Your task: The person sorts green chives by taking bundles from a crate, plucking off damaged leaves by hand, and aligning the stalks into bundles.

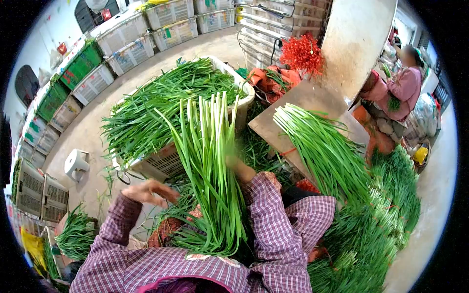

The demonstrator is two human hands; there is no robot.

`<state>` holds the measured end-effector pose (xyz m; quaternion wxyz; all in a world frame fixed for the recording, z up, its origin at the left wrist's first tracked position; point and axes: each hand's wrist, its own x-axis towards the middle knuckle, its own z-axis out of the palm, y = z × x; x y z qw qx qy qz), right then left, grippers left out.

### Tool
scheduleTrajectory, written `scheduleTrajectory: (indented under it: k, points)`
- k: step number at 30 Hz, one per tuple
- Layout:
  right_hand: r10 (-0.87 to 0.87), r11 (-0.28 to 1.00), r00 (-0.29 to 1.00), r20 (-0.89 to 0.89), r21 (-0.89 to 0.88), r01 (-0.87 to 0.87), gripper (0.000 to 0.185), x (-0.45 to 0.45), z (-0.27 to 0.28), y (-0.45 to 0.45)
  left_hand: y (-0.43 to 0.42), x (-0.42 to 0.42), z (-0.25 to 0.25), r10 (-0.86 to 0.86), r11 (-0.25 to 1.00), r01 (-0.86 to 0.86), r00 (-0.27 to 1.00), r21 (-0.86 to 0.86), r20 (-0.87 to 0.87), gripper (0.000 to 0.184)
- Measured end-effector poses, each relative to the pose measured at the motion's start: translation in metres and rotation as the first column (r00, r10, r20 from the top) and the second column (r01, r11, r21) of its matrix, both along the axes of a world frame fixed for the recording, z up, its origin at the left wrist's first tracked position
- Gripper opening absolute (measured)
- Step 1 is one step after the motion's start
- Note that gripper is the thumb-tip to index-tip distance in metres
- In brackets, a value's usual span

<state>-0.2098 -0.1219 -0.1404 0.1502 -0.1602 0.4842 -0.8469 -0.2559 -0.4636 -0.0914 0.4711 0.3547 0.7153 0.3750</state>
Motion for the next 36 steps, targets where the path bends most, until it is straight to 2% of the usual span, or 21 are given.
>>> scheduleTrajectory:
  k: [1, 2, 3, 4, 5, 6, 10, 12, 15, 16, 18, 19, 22, 24, 26, 28, 29, 30, 32, 33, 36]
  points:
    - [-0.069, 0.993, 0.997, 0.032, 0.094, 0.065, 0.075, -0.001, 0.001, -0.001, -0.008, -0.009, 0.013, 0.035, 0.998, -0.047, 0.977, -0.052, -0.211, 0.038]
    - [-0.103, 0.985, 0.994, 0.043, 0.142, 0.096, 0.087, 0.0, 0.003, -0.003, -0.017, -0.023, 0.017, 0.024, 0.998, -0.054, 0.863, -0.044, -0.504, 0.029]
    - [-0.136, 0.974, 0.989, 0.055, 0.19, 0.123, 0.099, 0.0, 0.005, -0.004, -0.019, -0.026, 0.028, 0.276, 0.948, -0.317, 0.817, 0.005, -0.507, 0.025]
    - [-0.146, 0.967, 0.988, 0.053, 0.218, 0.131, 0.1, 0.0, 0.008, -0.005, -0.018, -0.032, 0.041, 0.386, 0.906, -0.413, 0.725, 0.089, -0.57, 0.028]
    - [-0.148, 0.963, 0.988, 0.052, 0.233, 0.132, 0.1, 0.0, 0.011, -0.007, -0.01, -0.035, 0.047, 0.619, 0.778, -0.538, 0.747, 0.324, -0.245, 0.035]
    - [-0.151, 0.96, 0.987, 0.05, 0.248, 0.134, 0.1, 0.001, 0.015, -0.009, 0.003, -0.029, 0.07, 0.645, 0.745, -0.56, 0.743, 0.362, -0.179, 0.056]
    - [-0.138, 0.964, 0.99, 0.034, 0.235, 0.126, 0.095, 0.003, 0.042, -0.026, 0.061, -0.022, 0.084, 0.458, 0.666, -0.483, 0.866, 0.568, 0.199, 0.095]
    - [-0.091, 0.973, 0.996, 0.012, 0.215, 0.086, 0.087, 0.005, 0.058, -0.034, 0.084, -0.025, 0.08, 0.277, 0.632, -0.489, 0.867, 0.601, 0.414, 0.086]
    - [-0.087, 0.919, 0.994, -0.065, 0.38, 0.105, 0.082, 0.006, 0.087, -0.05, 0.106, -0.037, 0.063, 0.276, 0.552, -0.556, 0.825, 0.621, 0.493, 0.064]
    - [-0.103, 0.929, 0.987, -0.126, 0.343, 0.14, 0.086, 0.005, 0.087, -0.055, 0.109, -0.04, 0.062, 0.322, 0.594, -0.55, 0.831, 0.587, 0.453, 0.081]
    - [-0.122, 0.865, 0.944, -0.308, 0.433, 0.253, 0.091, 0.001, 0.085, -0.059, 0.118, -0.043, 0.057, 0.245, 0.55, -0.504, 0.86, 0.666, 0.449, 0.086]
    - [-0.121, 0.864, 0.945, -0.305, 0.436, 0.251, 0.091, 0.001, 0.087, -0.059, 0.12, -0.044, 0.057, 0.19, 0.564, -0.484, 0.864, 0.669, 0.466, 0.093]
    - [-0.114, 0.808, 0.941, -0.318, 0.522, 0.274, 0.098, 0.007, 0.095, -0.06, 0.123, -0.04, 0.056, 0.135, 0.558, -0.495, 0.846, 0.666, 0.515, 0.097]
    - [-0.115, 0.72, 0.938, -0.328, 0.623, 0.306, 0.103, 0.008, 0.097, -0.06, 0.122, -0.047, 0.045, 0.069, 0.527, -0.539, 0.798, 0.657, 0.599, 0.089]
    - [-0.119, 0.655, 0.932, -0.344, 0.678, 0.333, 0.104, 0.008, 0.095, -0.058, 0.121, -0.052, 0.034, -0.057, 0.534, -0.531, 0.753, 0.658, 0.655, 0.089]
    - [-0.08, 0.632, 0.915, -0.395, 0.69, 0.353, 0.102, 0.006, 0.096, -0.057, 0.123, -0.05, 0.035, -0.045, 0.514, -0.545, 0.754, 0.663, 0.655, 0.086]
    - [-0.045, 0.661, 0.963, -0.265, 0.715, 0.228, 0.099, 0.008, 0.101, -0.05, 0.122, -0.048, 0.036, 0.025, 0.522, -0.551, 0.773, 0.651, 0.634, 0.089]
    - [-0.047, 0.66, 0.963, -0.264, 0.716, 0.228, 0.099, 0.009, 0.105, -0.048, 0.122, -0.045, 0.041, 0.096, 0.529, -0.557, 0.789, 0.641, 0.607, 0.092]
    - [-0.011, 0.62, 0.941, -0.34, 0.736, 0.273, 0.085, 0.01, 0.11, -0.045, 0.12, -0.044, 0.041, 0.115, 0.53, -0.585, 0.767, 0.615, 0.631, 0.086]
    - [-0.071, 0.639, 0.907, -0.415, 0.679, 0.361, 0.081, 0.014, 0.112, -0.044, 0.119, -0.045, 0.04, 0.142, 0.524, -0.595, 0.766, 0.609, 0.627, 0.084]
    - [-0.137, 0.656, 0.912, -0.386, 0.655, 0.375, 0.08, 0.019, 0.128, -0.038, 0.118, -0.044, 0.04, 0.161, 0.513, -0.598, 0.772, 0.616, 0.615, 0.078]
